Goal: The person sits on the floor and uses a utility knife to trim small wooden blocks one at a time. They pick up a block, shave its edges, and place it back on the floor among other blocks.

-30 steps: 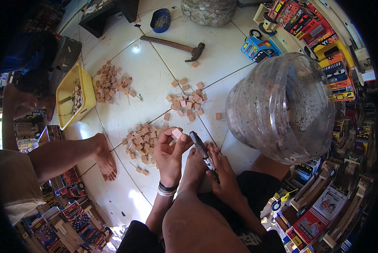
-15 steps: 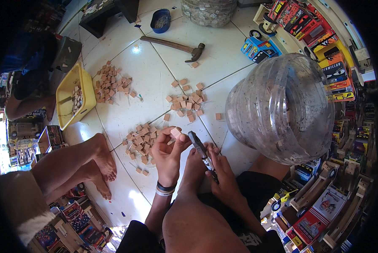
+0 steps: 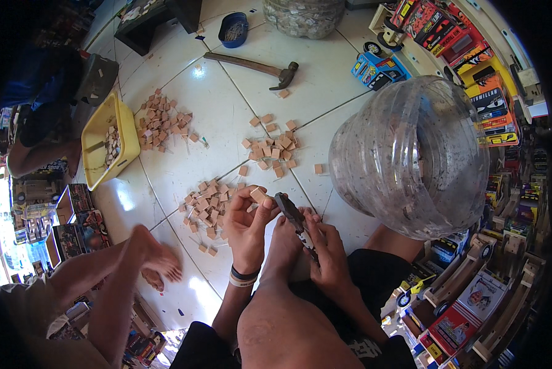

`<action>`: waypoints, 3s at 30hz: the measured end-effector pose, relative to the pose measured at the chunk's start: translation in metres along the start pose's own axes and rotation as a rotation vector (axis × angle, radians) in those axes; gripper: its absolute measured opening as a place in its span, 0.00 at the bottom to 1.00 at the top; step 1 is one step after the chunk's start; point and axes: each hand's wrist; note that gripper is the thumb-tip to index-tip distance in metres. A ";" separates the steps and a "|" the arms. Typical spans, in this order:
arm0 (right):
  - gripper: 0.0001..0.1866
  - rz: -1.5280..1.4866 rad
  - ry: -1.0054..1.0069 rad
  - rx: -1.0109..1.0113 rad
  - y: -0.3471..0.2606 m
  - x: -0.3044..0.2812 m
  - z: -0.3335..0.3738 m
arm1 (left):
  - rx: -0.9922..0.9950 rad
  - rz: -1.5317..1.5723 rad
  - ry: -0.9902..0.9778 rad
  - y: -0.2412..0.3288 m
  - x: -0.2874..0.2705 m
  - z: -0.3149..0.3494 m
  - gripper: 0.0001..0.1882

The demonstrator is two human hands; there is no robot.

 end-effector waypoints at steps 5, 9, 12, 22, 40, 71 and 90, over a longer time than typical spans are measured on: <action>0.41 -0.034 0.000 -0.003 -0.001 0.001 0.000 | 0.014 0.015 -0.001 0.002 0.001 0.001 0.16; 0.41 -0.063 -0.001 -0.012 -0.003 0.001 -0.002 | 0.018 0.005 0.003 0.004 0.002 0.001 0.16; 0.43 -0.016 0.023 -0.060 -0.004 0.000 -0.003 | 0.019 -0.005 0.009 0.004 0.002 0.001 0.17; 0.41 -0.156 -0.059 0.015 -0.007 0.001 -0.002 | 0.022 0.014 0.013 0.003 0.003 0.002 0.17; 0.41 -0.145 -0.051 0.023 -0.010 0.000 -0.001 | 0.046 0.001 0.016 0.004 0.004 0.003 0.17; 0.26 -1.236 -0.795 0.319 -0.005 -0.012 0.013 | -0.399 0.349 -0.068 0.010 0.016 -0.012 0.17; 0.30 -1.408 -0.855 0.408 -0.009 -0.010 0.014 | -0.176 0.000 0.116 0.007 0.024 -0.011 0.11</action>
Point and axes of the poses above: each hand's wrist, its own z-axis away from the middle knuckle, its own x-axis out of the palm, y = z × x, and after that the axes turned 14 degrees about x, right-handed
